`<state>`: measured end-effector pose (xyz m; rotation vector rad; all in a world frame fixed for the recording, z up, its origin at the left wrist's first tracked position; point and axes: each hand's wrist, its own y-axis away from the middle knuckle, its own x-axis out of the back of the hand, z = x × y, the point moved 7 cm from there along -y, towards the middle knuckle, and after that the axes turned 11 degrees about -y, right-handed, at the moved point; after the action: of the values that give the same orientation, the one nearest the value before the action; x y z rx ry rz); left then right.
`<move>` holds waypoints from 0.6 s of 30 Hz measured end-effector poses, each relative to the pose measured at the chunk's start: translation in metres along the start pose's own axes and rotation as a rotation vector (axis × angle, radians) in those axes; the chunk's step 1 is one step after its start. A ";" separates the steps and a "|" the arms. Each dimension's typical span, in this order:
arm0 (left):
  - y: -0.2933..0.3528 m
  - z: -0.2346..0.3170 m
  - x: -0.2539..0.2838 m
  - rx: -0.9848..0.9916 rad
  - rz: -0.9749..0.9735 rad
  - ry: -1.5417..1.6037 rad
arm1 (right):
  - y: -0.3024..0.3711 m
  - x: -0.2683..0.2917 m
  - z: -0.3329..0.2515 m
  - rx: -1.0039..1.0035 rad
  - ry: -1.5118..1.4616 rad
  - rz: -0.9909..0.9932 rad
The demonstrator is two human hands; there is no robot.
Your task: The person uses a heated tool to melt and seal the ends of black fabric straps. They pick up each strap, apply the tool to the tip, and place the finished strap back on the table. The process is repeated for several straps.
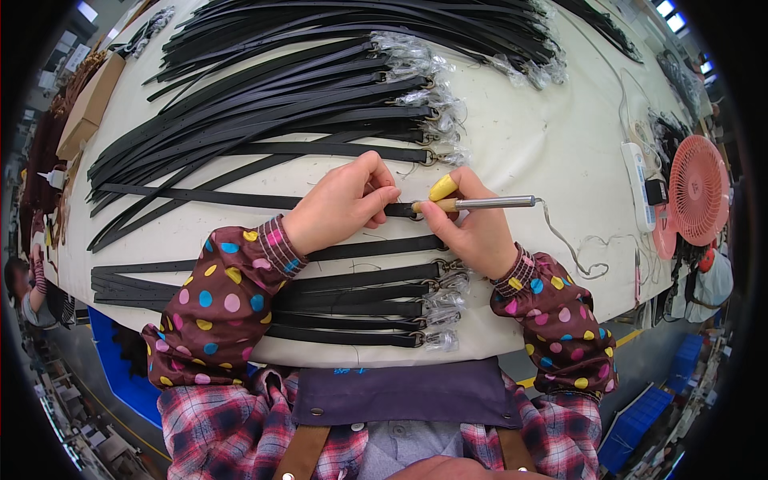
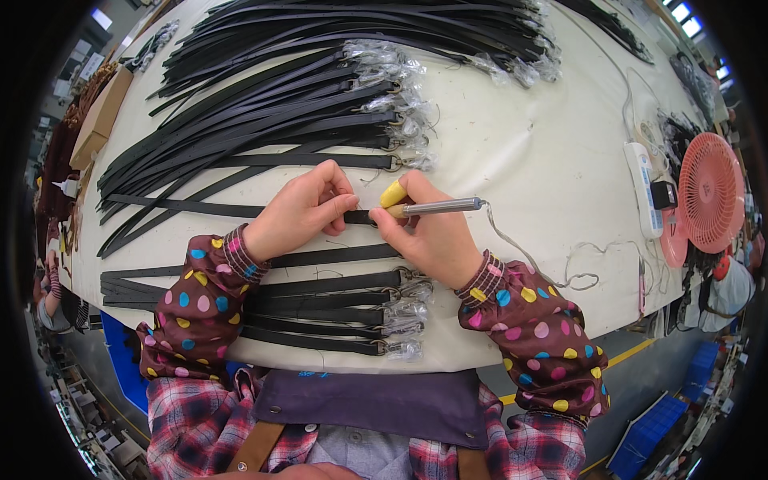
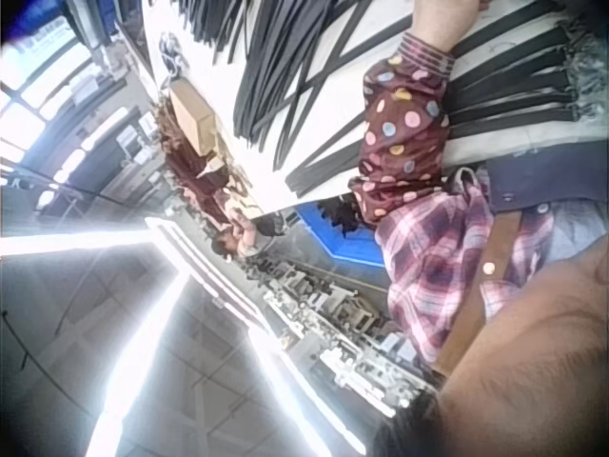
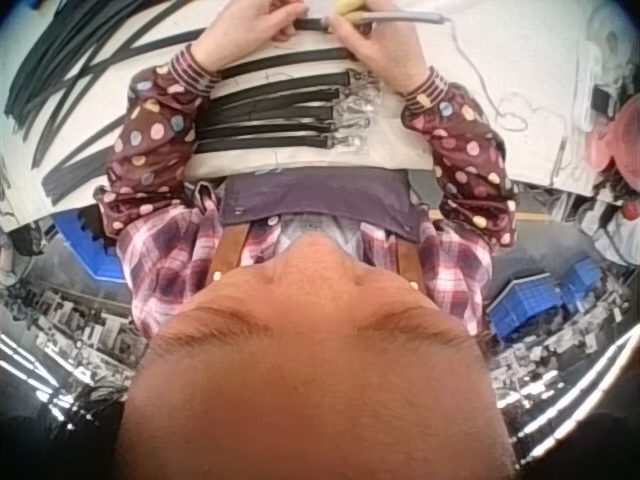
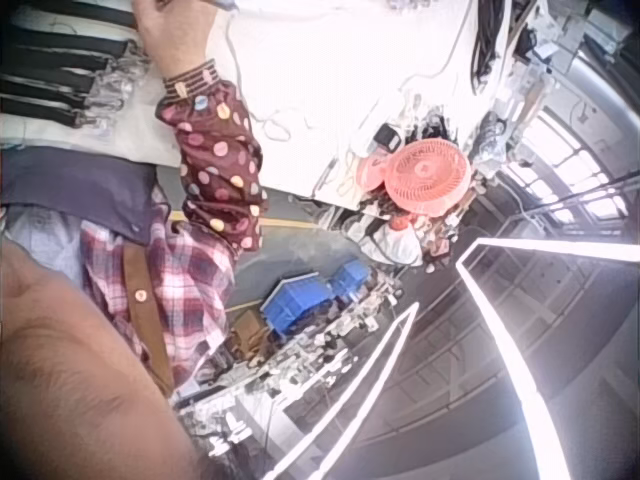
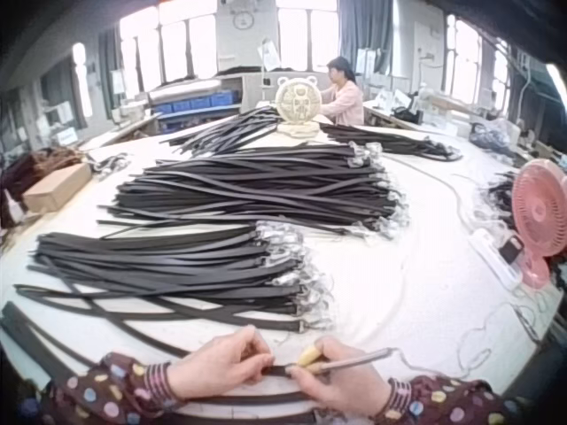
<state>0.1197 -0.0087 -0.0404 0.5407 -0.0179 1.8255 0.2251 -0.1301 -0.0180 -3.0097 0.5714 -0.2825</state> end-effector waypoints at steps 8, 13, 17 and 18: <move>-0.001 -0.002 0.002 0.033 0.010 0.051 | -0.001 0.000 -0.002 -0.013 -0.003 0.003; -0.002 -0.001 0.001 0.039 0.006 0.074 | -0.001 -0.001 -0.001 -0.008 -0.015 0.004; -0.002 -0.001 0.001 0.039 0.004 0.080 | -0.001 -0.001 0.000 -0.019 -0.018 0.002; -0.002 -0.001 0.001 0.039 0.003 0.081 | -0.001 -0.001 0.000 -0.017 -0.017 0.004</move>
<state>0.1208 -0.0070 -0.0410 0.4934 0.0717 1.8523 0.2248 -0.1286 -0.0178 -3.0242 0.5807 -0.2529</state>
